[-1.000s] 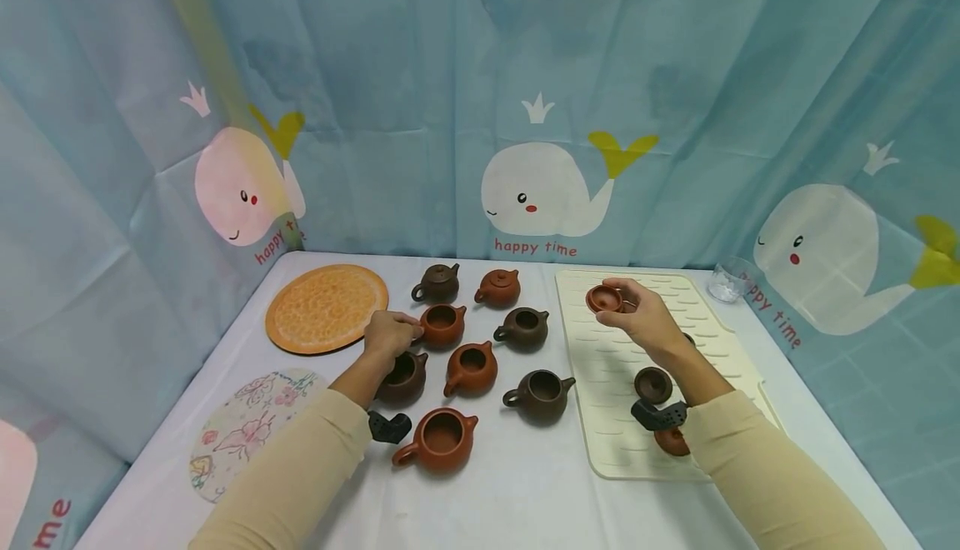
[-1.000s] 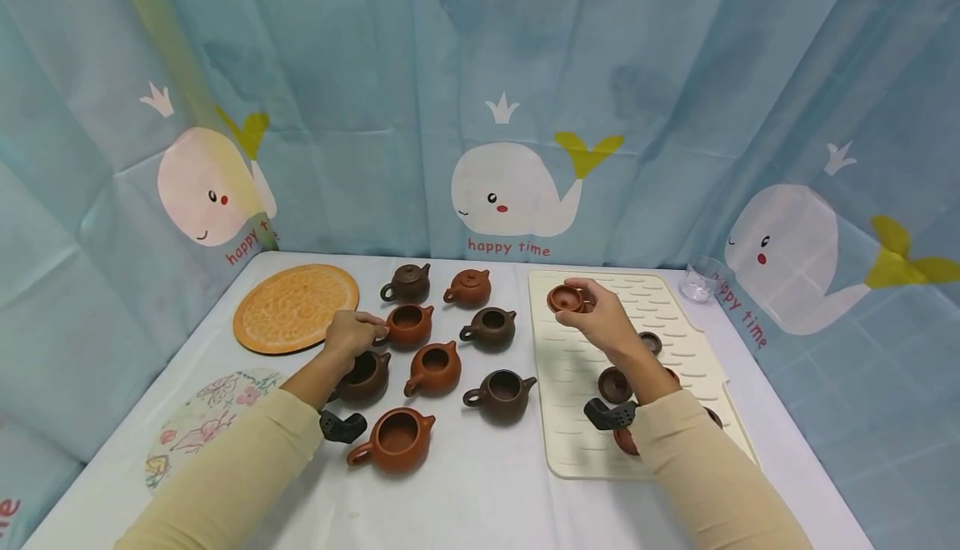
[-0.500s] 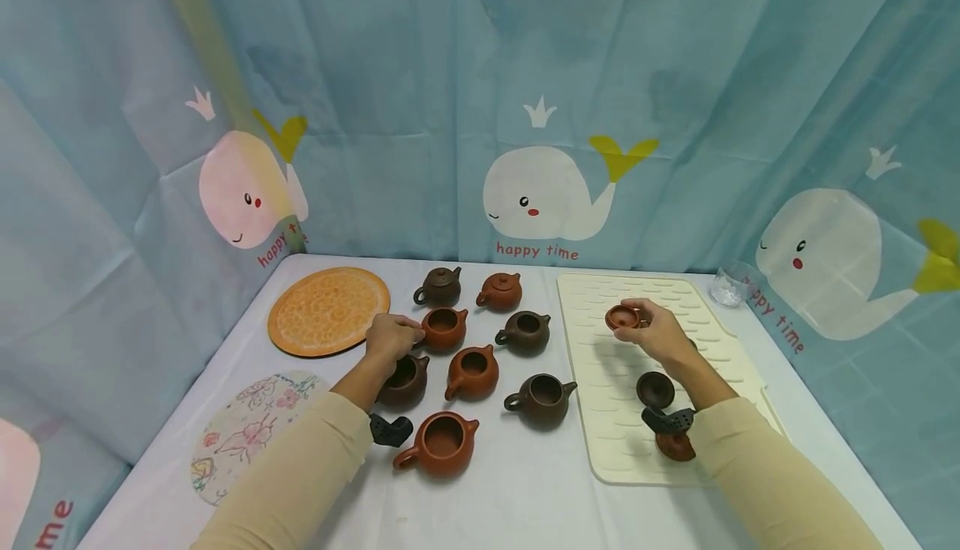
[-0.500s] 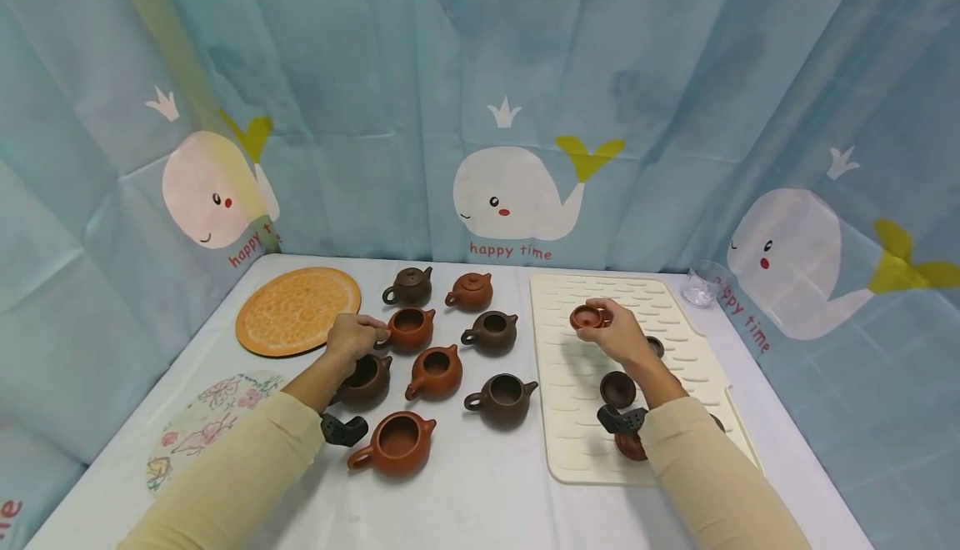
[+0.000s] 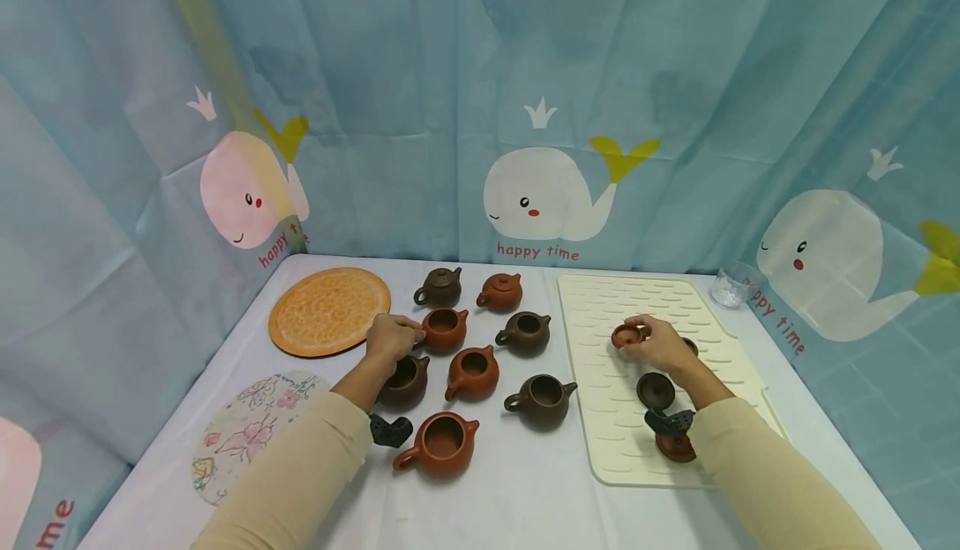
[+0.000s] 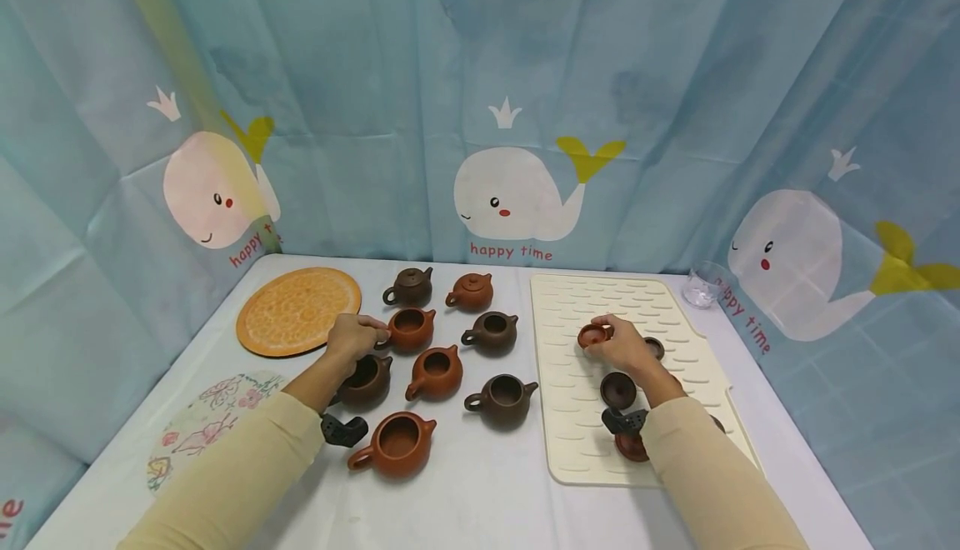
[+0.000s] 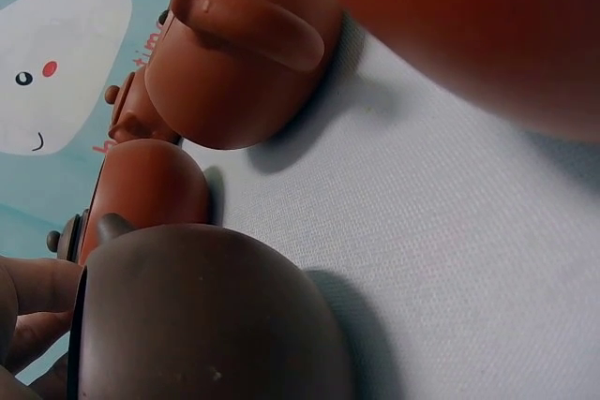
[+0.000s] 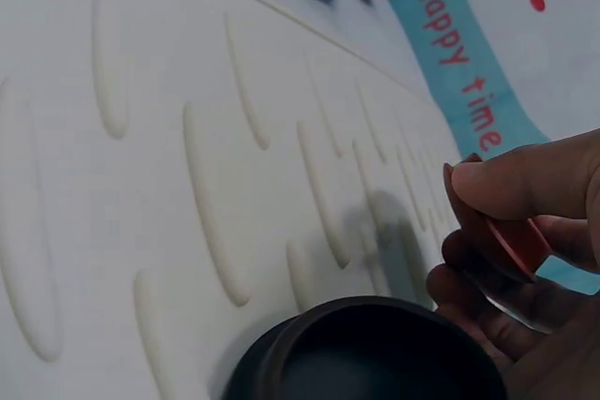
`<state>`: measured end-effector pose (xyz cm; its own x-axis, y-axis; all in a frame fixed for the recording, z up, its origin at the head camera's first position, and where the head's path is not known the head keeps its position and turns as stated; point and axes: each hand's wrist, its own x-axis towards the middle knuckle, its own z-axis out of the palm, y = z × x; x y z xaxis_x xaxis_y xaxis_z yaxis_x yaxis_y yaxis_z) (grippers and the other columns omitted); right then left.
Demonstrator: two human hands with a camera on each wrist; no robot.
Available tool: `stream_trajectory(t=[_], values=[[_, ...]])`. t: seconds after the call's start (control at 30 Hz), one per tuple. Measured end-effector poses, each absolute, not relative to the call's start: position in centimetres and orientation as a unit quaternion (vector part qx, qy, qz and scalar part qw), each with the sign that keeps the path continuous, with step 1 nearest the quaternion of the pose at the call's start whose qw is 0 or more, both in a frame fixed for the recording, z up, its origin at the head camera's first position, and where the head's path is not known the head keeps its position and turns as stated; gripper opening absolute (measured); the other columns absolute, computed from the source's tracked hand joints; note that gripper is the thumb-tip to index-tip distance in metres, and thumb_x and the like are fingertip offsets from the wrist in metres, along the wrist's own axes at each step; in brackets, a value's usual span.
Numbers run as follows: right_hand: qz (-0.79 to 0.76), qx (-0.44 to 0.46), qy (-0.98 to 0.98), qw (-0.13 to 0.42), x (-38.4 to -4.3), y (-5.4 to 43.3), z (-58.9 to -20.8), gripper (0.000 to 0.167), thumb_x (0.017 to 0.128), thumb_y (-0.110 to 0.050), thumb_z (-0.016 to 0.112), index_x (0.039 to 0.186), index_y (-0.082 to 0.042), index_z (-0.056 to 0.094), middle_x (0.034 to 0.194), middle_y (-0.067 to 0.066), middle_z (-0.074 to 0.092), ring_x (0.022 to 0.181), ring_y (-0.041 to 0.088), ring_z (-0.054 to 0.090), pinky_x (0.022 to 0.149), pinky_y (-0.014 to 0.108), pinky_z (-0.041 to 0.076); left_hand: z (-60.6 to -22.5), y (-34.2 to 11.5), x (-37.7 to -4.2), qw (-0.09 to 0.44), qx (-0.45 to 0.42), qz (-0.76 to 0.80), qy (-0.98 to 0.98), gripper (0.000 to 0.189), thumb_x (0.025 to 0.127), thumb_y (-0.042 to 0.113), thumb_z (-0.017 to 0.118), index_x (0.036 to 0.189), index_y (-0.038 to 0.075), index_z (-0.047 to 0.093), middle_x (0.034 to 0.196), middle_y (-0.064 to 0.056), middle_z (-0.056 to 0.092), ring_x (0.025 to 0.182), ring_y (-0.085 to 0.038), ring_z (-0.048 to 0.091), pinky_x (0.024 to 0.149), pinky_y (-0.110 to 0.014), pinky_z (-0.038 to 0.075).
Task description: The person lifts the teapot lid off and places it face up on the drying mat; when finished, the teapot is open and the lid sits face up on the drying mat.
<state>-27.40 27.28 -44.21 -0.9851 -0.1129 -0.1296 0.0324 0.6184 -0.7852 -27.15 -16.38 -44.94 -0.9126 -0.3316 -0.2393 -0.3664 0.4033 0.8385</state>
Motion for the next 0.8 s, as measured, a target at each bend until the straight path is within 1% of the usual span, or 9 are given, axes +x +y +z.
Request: stream_trajectory(t=[0.13, 0.37, 0.6, 0.8], values=[[-0.428, -0.021, 0.899, 0.089, -27.5, 27.4, -44.8, 0.063, 0.084, -0.005, 0.073, 0.137, 0.006, 0.043, 0.116, 0.027, 0.051, 0.103, 0.036, 0.053, 0.081, 0.043, 0.044, -44.9, -16.4, -27.1, 0.019, -0.209, 0.503, 0.839, 0.008, 0.086, 0.009, 0.070, 0.092, 0.006, 0.074, 0.096, -0.011, 0.066, 0.090, -0.026, 0.057, 0.076, -0.038, 0.045], [-0.422, -0.017, 0.902, 0.094, -27.6, 27.6, -45.5, 0.062, 0.081, -0.002, 0.073, 0.136, 0.006, 0.044, 0.108, 0.025, 0.051, 0.094, 0.033, 0.053, 0.074, 0.039, 0.045, -44.8, -16.4, -27.2, 0.020, -0.205, 0.502, 0.840, 0.007, 0.087, 0.009, 0.070, 0.092, 0.007, 0.074, 0.097, -0.011, 0.065, 0.092, -0.026, 0.056, 0.076, -0.038, 0.044], [-0.386, -0.019, 0.916, 0.108, -27.7, 27.6, -45.7, 0.064, 0.081, -0.004, 0.074, 0.137, 0.005, 0.044, 0.114, 0.028, 0.053, 0.097, 0.035, 0.055, 0.075, 0.041, 0.047, -44.8, -16.4, -27.1, 0.018, -0.203, 0.503, 0.840, 0.007, 0.086, 0.010, 0.071, 0.091, 0.007, 0.074, 0.095, -0.010, 0.066, 0.091, -0.026, 0.057, 0.077, -0.038, 0.044], [-0.382, -0.031, 0.917, 0.112, -27.4, 27.4, -45.4, 0.067, 0.083, -0.005, 0.073, 0.139, 0.007, 0.040, 0.113, 0.029, 0.053, 0.094, 0.034, 0.056, 0.072, 0.040, 0.047, -44.8, -16.5, -27.1, 0.018, -0.203, 0.500, 0.842, 0.007, 0.086, 0.009, 0.071, 0.091, 0.006, 0.075, 0.096, -0.011, 0.065, 0.092, -0.026, 0.056, 0.078, -0.039, 0.045]])
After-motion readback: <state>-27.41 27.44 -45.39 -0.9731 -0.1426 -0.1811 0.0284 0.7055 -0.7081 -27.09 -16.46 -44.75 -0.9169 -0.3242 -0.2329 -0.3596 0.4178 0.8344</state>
